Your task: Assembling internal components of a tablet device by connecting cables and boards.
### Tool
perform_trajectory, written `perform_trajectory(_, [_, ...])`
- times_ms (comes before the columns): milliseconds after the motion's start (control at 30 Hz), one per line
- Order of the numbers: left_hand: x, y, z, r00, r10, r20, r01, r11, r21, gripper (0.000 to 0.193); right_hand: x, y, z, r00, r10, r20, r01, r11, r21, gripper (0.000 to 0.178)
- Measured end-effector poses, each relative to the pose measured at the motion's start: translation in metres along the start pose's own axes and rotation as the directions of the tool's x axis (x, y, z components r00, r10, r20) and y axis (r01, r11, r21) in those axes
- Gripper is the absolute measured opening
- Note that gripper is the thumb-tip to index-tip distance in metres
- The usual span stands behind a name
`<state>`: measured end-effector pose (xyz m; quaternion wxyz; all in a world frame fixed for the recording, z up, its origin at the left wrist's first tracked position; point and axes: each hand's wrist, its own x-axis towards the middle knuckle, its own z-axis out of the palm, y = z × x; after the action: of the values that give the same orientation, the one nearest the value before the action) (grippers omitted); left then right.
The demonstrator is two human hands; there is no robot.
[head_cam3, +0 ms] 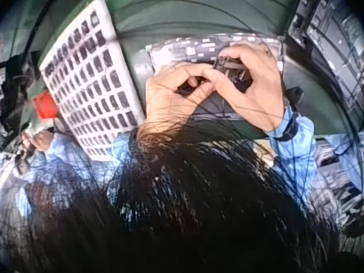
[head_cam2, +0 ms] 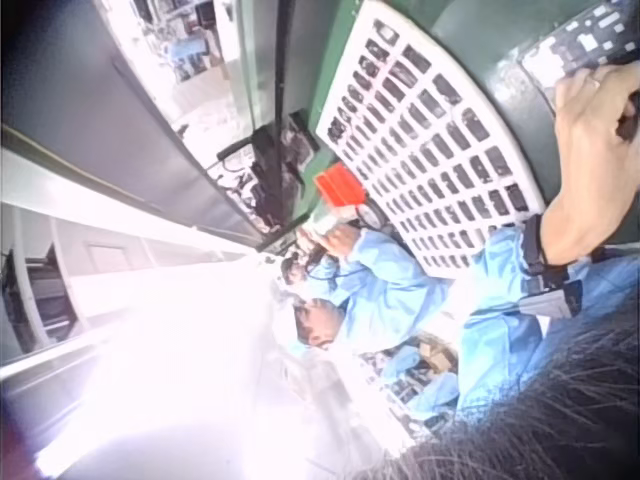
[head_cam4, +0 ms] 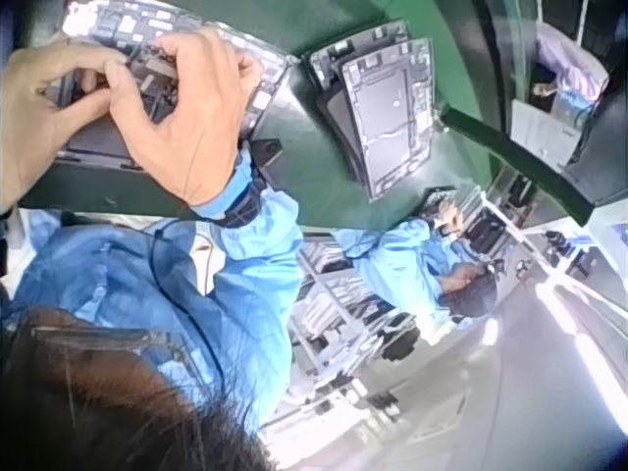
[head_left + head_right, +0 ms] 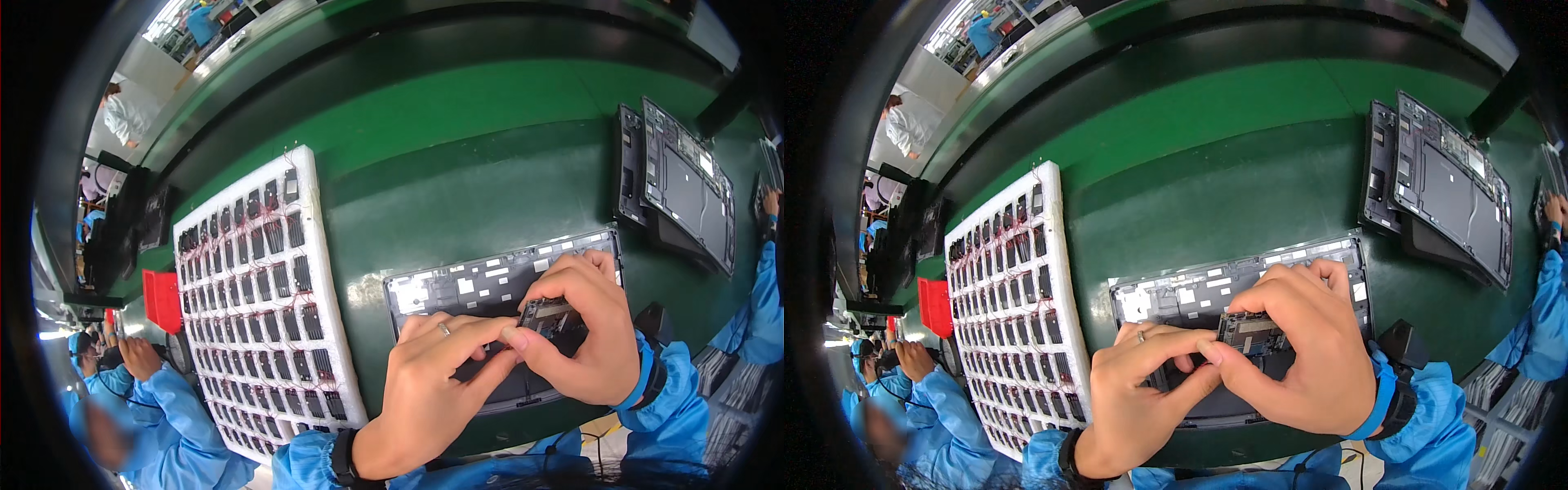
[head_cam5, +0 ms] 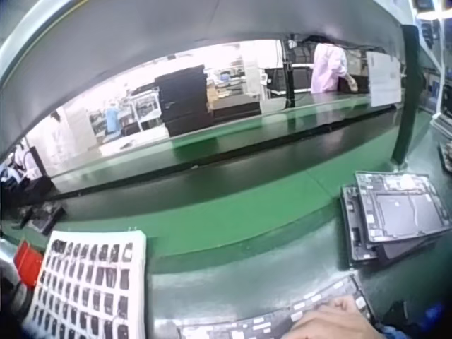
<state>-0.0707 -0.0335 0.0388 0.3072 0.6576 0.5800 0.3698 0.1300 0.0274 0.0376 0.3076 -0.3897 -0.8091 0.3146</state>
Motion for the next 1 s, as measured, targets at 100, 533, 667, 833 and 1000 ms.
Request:
perform_trajectory(100, [-0.001, -0.003, 0.0, 0.999, -0.034, 0.036, 0.036, 0.998, -0.047, 0.028, -0.001, 0.001, 0.002, 0.999, 0.027, 0.036, -0.027, 1.0, 0.015, 0.028])
perform_trajectory(533, [-0.008, -0.008, 0.009, 0.955, -0.293, 0.039, 0.289, 0.898, -0.333, 0.048, -0.002, 0.001, 0.009, 0.993, -0.004, 0.117, 0.012, 0.998, -0.061, 0.028])
perform_trajectory(667, [-0.008, -0.016, 0.007, 0.973, -0.226, 0.048, 0.231, 0.945, -0.234, 0.051, 0.001, 0.0, 0.008, 0.983, 0.031, 0.18, -0.023, 0.999, -0.042, 0.023])
perform_trajectory(833, [-0.007, -0.018, 0.006, 0.988, -0.151, 0.026, 0.153, 0.973, -0.174, 0.052, 0.005, -0.002, 0.003, 0.966, 0.061, 0.25, -0.055, 0.998, -0.03, 0.022])
perform_trajectory(1000, [-0.009, -0.02, 0.005, 0.989, -0.144, 0.021, 0.146, 0.974, -0.173, 0.05, 0.008, -0.008, 0.005, 0.964, 0.066, 0.259, -0.054, 0.997, -0.052, 0.024])
